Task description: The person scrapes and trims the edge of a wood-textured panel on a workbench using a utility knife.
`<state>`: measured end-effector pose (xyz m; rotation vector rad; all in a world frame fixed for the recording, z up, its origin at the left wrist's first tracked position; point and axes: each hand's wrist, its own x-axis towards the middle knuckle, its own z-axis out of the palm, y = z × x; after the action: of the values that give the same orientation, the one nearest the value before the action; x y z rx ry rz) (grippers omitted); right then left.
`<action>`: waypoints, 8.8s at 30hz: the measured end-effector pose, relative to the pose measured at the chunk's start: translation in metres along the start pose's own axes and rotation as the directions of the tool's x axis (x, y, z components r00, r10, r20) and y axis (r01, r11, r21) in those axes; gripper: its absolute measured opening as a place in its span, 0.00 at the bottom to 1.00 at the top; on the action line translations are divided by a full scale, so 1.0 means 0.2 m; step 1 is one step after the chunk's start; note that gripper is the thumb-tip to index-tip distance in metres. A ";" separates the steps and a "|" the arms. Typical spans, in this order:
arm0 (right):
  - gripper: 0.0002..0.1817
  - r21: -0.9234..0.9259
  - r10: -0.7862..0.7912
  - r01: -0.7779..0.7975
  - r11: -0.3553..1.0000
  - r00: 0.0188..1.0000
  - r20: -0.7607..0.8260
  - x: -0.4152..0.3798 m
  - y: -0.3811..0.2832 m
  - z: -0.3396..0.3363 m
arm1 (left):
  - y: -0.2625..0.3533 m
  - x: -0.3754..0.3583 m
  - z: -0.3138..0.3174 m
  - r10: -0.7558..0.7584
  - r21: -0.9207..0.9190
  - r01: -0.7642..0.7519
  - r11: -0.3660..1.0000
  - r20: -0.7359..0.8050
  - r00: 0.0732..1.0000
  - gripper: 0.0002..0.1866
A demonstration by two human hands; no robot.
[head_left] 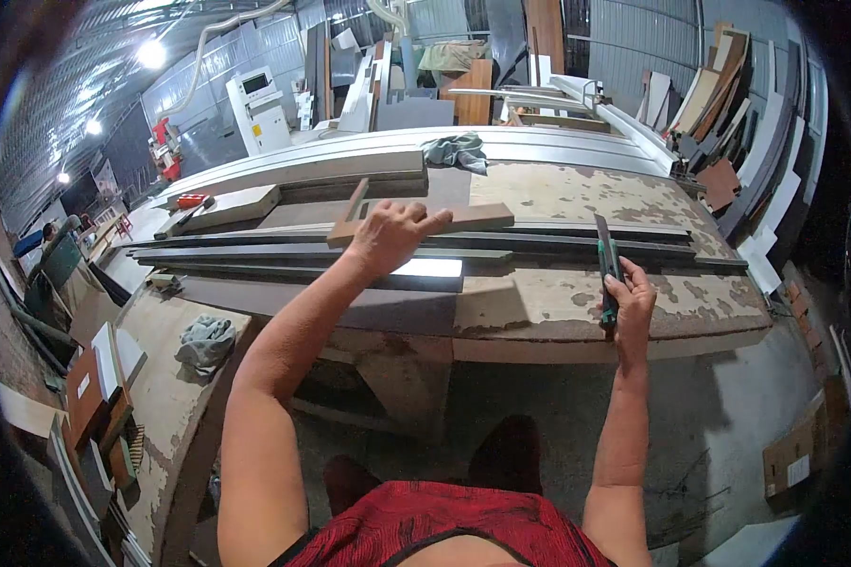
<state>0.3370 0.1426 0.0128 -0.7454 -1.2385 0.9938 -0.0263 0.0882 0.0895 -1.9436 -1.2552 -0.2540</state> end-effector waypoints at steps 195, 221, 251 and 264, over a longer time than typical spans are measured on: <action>0.21 -0.396 -0.120 0.149 0.906 0.988 0.097 0.09 0.18 -0.09 | -0.03 -0.14 0.29 -0.599 -0.451 -0.396 -0.800 0.561 0.572 0.34; 0.21 -0.370 -0.082 0.096 0.924 0.995 0.055 0.09 0.18 -0.08 | -0.01 -0.13 0.24 -0.598 -0.577 -0.263 -0.773 0.527 0.603 0.30; 0.22 -0.271 -0.099 0.094 0.958 0.995 -0.006 0.09 0.18 -0.09 | 0.02 -0.13 0.17 -0.435 -0.626 -0.144 -0.766 0.341 0.833 0.16; 0.22 -0.310 -0.146 0.133 0.941 0.989 -0.018 -0.02 0.03 0.04 | 0.03 -0.15 0.21 -0.401 -0.590 -0.105 -0.801 0.397 0.826 0.13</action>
<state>0.3285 0.1410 0.0064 -0.9013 -1.4080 0.6727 -0.0459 0.0964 0.0434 -2.2314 -0.9927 -3.5316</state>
